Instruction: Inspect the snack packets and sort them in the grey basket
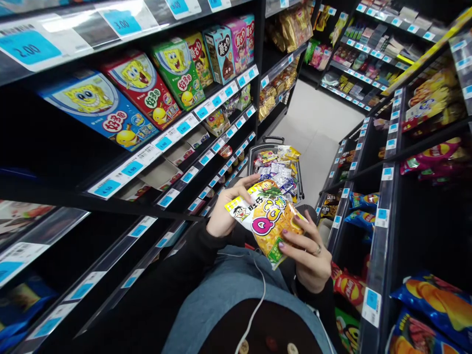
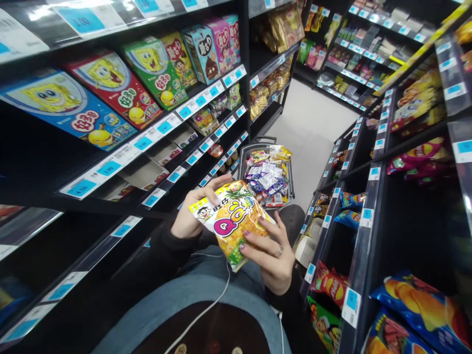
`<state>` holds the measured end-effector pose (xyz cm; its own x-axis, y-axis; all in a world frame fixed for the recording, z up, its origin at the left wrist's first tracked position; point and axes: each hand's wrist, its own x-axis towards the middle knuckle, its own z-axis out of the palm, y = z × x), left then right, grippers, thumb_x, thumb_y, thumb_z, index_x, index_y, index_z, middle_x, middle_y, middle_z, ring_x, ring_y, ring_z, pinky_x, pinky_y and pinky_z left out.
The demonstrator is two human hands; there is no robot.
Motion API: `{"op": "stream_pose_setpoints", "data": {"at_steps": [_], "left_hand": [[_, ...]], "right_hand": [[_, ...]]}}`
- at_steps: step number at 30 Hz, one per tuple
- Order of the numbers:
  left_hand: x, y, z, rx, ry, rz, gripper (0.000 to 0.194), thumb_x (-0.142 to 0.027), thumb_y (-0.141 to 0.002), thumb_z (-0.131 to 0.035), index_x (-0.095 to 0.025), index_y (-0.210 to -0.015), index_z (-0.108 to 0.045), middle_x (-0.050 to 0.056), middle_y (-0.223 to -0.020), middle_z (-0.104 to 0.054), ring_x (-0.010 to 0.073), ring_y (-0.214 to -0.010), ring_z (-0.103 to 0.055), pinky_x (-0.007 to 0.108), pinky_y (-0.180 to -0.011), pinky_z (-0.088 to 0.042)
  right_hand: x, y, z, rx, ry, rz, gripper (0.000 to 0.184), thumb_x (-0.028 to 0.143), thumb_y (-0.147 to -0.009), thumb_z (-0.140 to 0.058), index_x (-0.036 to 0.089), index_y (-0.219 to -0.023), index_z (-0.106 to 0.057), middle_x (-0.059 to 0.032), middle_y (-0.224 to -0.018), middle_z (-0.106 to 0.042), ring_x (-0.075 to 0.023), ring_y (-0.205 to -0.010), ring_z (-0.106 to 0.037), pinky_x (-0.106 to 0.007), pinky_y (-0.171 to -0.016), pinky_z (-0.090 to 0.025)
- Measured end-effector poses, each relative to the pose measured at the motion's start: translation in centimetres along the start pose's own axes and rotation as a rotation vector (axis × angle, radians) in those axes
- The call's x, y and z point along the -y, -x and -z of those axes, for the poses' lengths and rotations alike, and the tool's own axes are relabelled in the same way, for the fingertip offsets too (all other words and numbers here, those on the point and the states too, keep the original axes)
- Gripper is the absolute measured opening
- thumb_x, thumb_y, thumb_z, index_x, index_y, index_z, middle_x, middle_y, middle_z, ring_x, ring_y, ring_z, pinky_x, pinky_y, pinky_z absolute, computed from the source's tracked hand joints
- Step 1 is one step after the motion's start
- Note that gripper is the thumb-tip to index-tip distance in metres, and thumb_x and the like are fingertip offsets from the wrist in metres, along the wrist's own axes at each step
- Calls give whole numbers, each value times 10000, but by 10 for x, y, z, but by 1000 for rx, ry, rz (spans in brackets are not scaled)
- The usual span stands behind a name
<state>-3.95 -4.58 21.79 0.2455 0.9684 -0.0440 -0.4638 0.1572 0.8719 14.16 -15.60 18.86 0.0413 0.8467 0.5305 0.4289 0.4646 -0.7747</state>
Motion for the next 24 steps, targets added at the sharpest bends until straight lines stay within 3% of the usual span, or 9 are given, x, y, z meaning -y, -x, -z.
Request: {"op": "stream_pose_setpoints", "data": {"at_steps": [4,10,15,17,19,22,24], "left_hand": [[-5,-1,-5,36,85,47,251,-185,-558,-776,-126,-478,-546,75,-1221,-581,323,-1077,-562,472,-856,-474],[-8,-4,-2,30,-33,-23,312,-221,-570,-768,-126,-431,-506,65,-1250,-564,325,-1153,-506,473,-926,-425],[-8,-5,4,84,-16,-19,308,-256,-594,-756,-130,-456,-512,92,-1143,-634,323,-1070,-568,471,-892,-440],[-6,-6,7,108,-63,-45,247,-280,-608,-752,-135,-526,-571,98,-1035,-677,310,-1072,-569,436,-900,-443],[-4,-6,9,123,-139,-3,203,-299,-637,-738,-130,-690,-638,87,-905,-701,280,-985,-615,382,-842,-481],[1,-4,7,123,-187,153,415,-317,-678,-711,-130,-1029,-594,70,-860,-696,222,-762,-668,309,-683,-522],[2,-2,4,143,-176,194,654,-321,-689,-702,-174,-1265,-430,77,-925,-690,208,-731,-672,302,-665,-528]], "right_hand": [[4,-5,-2,-35,144,177,312,170,-869,-467,380,-978,-670,14,-1060,-670,-238,-1235,-453,-553,-975,-429],[3,-9,-1,-1,88,159,349,142,-849,-493,386,-1049,-641,-5,-1130,-642,-271,-1217,-466,-517,-887,-492],[2,-7,-2,-17,34,141,325,127,-826,-518,358,-990,-678,-19,-1080,-668,-276,-1181,-506,-494,-874,-495],[3,-6,-4,-71,16,38,269,155,-819,-539,309,-980,-689,-34,-1039,-684,-270,-1083,-579,-458,-840,-512],[3,-5,-7,-156,14,-205,215,214,-818,-554,246,-988,-683,-44,-952,-704,-244,-917,-648,-396,-766,-537],[2,-7,-11,-253,-123,-596,359,326,-820,-553,201,-1156,-569,-45,-886,-704,-189,-721,-664,-329,-656,-548],[0,-9,-12,-275,-284,-690,538,355,-807,-565,221,-1304,-406,-65,-982,-688,-182,-758,-665,-328,-670,-551]]}}
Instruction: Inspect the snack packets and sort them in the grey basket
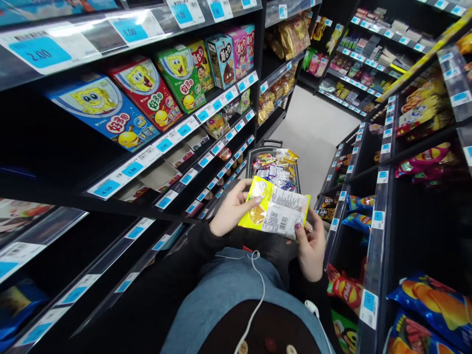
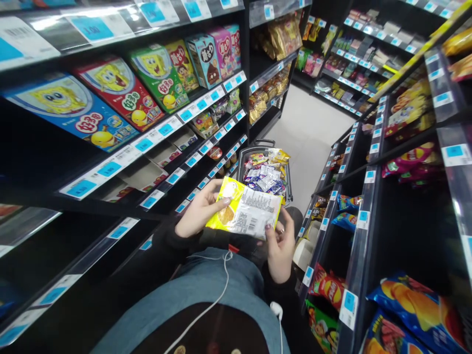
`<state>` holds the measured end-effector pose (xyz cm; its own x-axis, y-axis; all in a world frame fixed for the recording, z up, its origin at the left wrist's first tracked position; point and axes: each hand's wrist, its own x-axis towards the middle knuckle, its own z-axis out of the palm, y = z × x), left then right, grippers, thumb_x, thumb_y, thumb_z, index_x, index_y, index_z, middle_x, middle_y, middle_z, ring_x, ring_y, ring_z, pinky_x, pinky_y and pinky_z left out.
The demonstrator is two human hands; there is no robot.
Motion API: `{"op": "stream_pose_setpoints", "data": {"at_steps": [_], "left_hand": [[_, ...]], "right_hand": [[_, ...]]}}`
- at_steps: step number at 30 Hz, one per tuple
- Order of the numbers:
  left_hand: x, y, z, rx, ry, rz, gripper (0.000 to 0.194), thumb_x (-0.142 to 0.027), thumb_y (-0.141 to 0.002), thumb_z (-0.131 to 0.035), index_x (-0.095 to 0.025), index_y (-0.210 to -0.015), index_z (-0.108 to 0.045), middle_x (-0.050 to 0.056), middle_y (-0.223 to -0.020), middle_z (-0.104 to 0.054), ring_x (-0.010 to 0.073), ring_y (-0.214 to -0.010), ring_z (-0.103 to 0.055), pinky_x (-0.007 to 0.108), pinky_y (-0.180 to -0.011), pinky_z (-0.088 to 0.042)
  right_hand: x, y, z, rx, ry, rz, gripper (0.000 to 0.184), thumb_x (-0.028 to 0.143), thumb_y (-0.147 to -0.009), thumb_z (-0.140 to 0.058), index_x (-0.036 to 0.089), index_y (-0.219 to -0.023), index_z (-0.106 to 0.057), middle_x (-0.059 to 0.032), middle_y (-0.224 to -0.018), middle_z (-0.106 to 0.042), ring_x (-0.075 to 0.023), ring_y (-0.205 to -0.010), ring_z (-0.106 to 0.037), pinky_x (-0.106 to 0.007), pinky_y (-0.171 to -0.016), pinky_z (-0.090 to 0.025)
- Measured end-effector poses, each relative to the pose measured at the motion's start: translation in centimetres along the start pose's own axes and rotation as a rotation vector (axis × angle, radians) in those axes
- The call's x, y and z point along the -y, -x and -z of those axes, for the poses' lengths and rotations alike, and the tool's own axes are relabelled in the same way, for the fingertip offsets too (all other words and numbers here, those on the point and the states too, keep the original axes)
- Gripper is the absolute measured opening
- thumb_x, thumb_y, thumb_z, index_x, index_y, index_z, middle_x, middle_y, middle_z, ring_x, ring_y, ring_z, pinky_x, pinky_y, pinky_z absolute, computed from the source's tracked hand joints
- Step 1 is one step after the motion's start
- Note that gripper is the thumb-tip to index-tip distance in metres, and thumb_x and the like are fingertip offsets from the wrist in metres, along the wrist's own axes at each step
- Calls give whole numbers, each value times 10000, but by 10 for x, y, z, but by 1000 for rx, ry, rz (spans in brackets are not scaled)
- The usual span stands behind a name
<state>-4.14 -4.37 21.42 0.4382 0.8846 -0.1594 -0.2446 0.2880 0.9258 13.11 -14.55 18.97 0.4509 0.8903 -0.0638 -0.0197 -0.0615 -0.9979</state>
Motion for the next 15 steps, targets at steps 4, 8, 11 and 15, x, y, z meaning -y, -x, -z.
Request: {"op": "stream_pose_setpoints", "data": {"at_steps": [4,8,11,15], "left_hand": [[-4,5,-4,87,-138,-48,868,-285,-677,-712,-252,-1406,-243,90,-1136,-630,238,-947,-636,340,-827,-500],[-10,6,1,173,-436,-28,470,-269,-689,-689,-172,-1143,-614,81,-1145,-632,252,-1046,-583,342,-944,-425],[-14,5,4,192,-522,-8,354,-241,-695,-662,-158,-1039,-670,66,-1084,-664,234,-1004,-601,323,-918,-436],[-18,4,4,183,-606,18,282,-208,-683,-637,-150,-952,-699,53,-985,-697,214,-939,-621,296,-880,-446]], "right_hand": [[0,-6,9,89,-43,23,480,327,-775,-610,224,-1231,-499,-103,-1216,-590,-230,-1079,-580,-385,-897,-482],[0,-9,19,206,-31,-4,461,300,-725,-667,232,-1169,-565,-87,-1292,-542,-248,-1178,-510,-407,-982,-417],[-3,-9,20,193,-67,-68,430,299,-708,-685,228,-1120,-587,-91,-1205,-605,-231,-1059,-587,-369,-868,-489],[-4,-6,16,141,-72,-115,298,298,-684,-704,214,-946,-587,-50,-908,-679,-158,-748,-628,-265,-628,-503]]}}
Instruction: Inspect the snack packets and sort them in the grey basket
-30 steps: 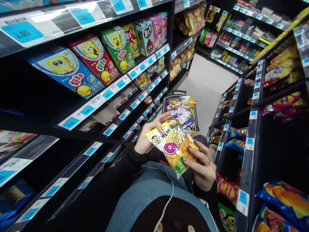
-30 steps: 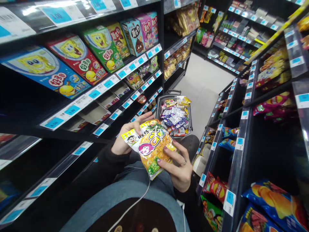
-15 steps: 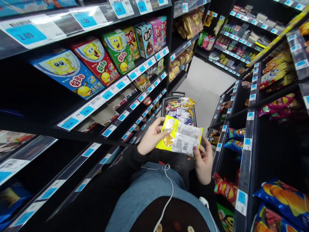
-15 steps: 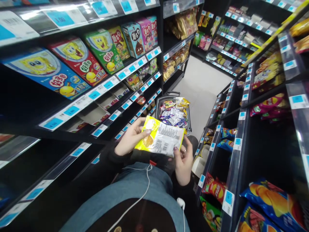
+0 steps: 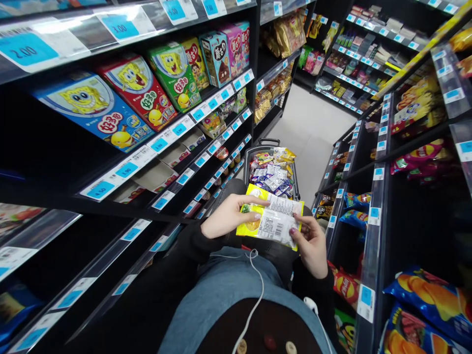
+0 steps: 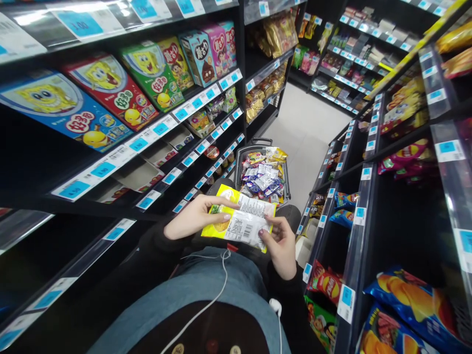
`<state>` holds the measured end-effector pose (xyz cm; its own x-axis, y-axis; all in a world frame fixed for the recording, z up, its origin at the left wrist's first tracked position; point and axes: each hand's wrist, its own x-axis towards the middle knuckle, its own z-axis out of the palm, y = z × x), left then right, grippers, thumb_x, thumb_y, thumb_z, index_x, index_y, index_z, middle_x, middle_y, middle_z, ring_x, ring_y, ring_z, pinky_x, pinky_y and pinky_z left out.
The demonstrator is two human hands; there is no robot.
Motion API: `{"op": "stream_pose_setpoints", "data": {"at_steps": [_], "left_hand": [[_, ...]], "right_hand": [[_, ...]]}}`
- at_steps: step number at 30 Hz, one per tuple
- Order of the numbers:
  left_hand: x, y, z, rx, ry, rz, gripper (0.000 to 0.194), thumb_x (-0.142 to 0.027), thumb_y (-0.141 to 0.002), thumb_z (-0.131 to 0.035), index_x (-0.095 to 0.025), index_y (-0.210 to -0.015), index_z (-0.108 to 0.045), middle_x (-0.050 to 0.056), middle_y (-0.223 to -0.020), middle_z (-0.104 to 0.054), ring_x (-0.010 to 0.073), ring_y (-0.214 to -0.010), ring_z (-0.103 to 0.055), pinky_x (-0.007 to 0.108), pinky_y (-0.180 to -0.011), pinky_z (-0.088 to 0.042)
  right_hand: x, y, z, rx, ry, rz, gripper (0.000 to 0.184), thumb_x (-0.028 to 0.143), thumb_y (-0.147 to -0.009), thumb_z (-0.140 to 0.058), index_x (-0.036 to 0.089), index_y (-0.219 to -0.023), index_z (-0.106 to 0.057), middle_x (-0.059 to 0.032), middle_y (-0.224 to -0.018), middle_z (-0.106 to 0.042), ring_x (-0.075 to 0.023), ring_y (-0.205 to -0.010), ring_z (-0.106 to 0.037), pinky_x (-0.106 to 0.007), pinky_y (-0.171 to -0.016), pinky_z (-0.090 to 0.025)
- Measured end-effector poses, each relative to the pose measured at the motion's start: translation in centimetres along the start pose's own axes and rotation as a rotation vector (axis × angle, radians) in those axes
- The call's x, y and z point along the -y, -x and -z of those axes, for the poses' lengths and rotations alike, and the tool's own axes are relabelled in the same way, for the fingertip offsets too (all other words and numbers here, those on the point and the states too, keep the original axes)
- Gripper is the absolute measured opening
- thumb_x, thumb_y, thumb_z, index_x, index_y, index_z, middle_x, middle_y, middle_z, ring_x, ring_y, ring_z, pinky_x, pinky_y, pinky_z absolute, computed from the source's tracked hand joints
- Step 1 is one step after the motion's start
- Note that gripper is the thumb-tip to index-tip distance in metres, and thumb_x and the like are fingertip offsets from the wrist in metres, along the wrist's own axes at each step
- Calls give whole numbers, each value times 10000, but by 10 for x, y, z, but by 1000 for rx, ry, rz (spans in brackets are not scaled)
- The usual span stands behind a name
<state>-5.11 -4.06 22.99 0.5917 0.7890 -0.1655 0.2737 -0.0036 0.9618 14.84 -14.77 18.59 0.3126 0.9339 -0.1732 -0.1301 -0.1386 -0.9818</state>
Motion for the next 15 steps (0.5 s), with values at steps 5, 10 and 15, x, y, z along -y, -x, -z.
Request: {"op": "stream_pose_setpoints", "data": {"at_steps": [5,10,15], "left_hand": [[1,3,-3,-2,-103,42,282,-211,-620,-685,-149,-895,-697,30,-899,-698,185,-822,-626,258,-759,-461],[8,0,-11,-62,-127,14,81,-147,-597,-689,-144,-677,-676,1,-736,-676,140,-719,-596,236,-710,-439],[14,-5,-13,-112,-6,-2,49,-128,-560,-709,-143,-543,-666,9,-637,-652,121,-637,-567,229,-646,-434]], "right_hand": [[5,0,1,86,94,-21,260,298,-674,-704,218,-815,-501,47,-687,-540,-79,-532,-471,-194,-478,-382],[3,-3,8,202,334,100,170,269,-748,-631,201,-701,-482,52,-643,-446,-83,-566,-392,-214,-523,-325],[4,-2,11,202,352,200,115,239,-752,-621,201,-686,-534,32,-654,-528,-103,-606,-461,-231,-568,-366]]}}
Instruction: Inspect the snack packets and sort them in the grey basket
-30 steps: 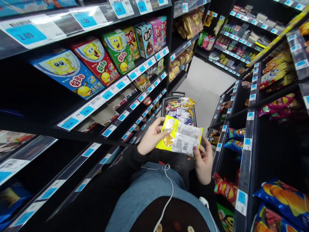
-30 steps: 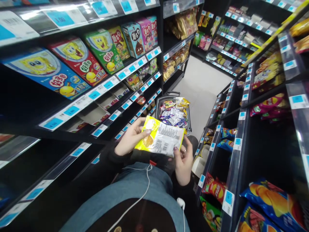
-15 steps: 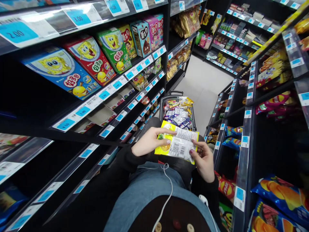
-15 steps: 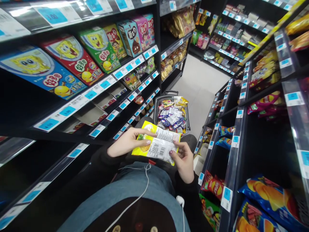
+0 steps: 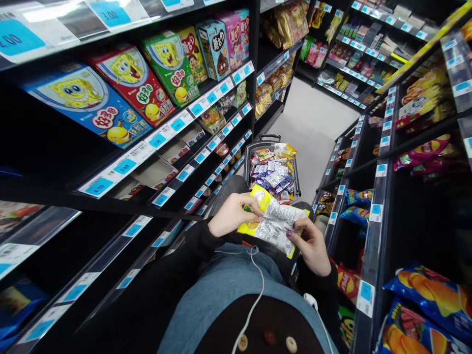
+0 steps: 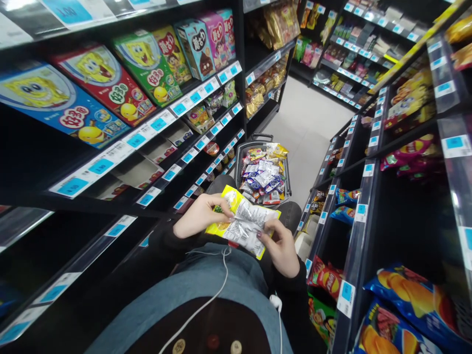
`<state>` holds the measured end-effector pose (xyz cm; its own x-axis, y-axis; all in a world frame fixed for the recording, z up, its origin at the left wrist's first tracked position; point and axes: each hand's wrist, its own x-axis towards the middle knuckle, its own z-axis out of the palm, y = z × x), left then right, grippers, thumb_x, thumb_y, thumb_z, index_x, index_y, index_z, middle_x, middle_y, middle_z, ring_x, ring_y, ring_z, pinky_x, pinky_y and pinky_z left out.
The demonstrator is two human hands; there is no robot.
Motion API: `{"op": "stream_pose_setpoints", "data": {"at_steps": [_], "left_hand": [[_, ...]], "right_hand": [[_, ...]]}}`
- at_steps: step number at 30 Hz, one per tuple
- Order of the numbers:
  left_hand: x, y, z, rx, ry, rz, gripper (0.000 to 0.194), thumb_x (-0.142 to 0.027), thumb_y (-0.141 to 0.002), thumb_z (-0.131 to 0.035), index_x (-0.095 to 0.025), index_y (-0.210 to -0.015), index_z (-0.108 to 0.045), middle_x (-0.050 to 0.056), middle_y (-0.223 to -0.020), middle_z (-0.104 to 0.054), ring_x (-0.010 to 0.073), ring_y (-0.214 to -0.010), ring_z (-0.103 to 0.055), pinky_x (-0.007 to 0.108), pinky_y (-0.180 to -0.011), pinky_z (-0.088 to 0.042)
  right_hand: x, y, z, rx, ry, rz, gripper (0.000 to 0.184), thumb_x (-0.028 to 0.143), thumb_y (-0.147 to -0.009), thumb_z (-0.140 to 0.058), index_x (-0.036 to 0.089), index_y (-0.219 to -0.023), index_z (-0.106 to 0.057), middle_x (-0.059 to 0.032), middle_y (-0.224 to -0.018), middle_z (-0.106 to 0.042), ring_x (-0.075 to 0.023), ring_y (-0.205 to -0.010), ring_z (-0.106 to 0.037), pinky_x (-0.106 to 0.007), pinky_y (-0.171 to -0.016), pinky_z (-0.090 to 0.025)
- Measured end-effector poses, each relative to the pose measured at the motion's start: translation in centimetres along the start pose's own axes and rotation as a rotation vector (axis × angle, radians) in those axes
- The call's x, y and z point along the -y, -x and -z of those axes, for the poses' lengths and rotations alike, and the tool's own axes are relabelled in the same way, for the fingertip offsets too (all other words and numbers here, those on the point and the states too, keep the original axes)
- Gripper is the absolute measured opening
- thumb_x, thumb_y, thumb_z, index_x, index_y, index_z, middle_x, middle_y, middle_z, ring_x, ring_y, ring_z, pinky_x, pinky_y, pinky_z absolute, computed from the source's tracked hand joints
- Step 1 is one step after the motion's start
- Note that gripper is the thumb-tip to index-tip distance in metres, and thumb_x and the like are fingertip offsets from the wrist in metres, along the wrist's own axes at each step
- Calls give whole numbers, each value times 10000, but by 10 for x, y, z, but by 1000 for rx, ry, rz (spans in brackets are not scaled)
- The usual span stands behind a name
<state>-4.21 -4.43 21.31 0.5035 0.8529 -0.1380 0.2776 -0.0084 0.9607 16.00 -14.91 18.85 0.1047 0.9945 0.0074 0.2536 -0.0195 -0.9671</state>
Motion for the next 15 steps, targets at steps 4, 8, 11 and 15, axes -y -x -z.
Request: {"op": "stream_pose_setpoints", "data": {"at_steps": [4,8,11,15], "left_hand": [[8,-1,1,14,133,45,71,-182,-535,-739,-137,-558,-690,31,-651,-664,121,-601,-565,225,-576,-434],[15,-1,5,-1,154,69,75,-189,-532,-740,-135,-558,-696,39,-611,-665,130,-594,-573,226,-571,-442],[14,0,11,40,147,51,80,-204,-543,-733,-136,-575,-703,45,-621,-670,135,-602,-584,229,-585,-457],[7,2,17,124,131,-41,134,-268,-616,-692,-142,-654,-720,62,-716,-673,144,-666,-596,237,-622,-466]], "right_hand": [[3,0,-1,-41,-89,7,29,221,-728,-638,216,-757,-640,-6,-732,-648,-142,-699,-577,-261,-642,-446],[-4,-2,-5,-39,-157,-65,103,202,-712,-636,241,-765,-715,-26,-769,-714,-170,-738,-635,-295,-683,-486],[-10,-2,-7,-39,-226,-92,114,203,-689,-639,243,-742,-731,-30,-752,-725,-183,-729,-649,-308,-679,-495],[-6,-2,-6,-55,-252,-37,152,281,-733,-600,218,-769,-733,-54,-769,-724,-207,-729,-645,-334,-663,-487]]}}
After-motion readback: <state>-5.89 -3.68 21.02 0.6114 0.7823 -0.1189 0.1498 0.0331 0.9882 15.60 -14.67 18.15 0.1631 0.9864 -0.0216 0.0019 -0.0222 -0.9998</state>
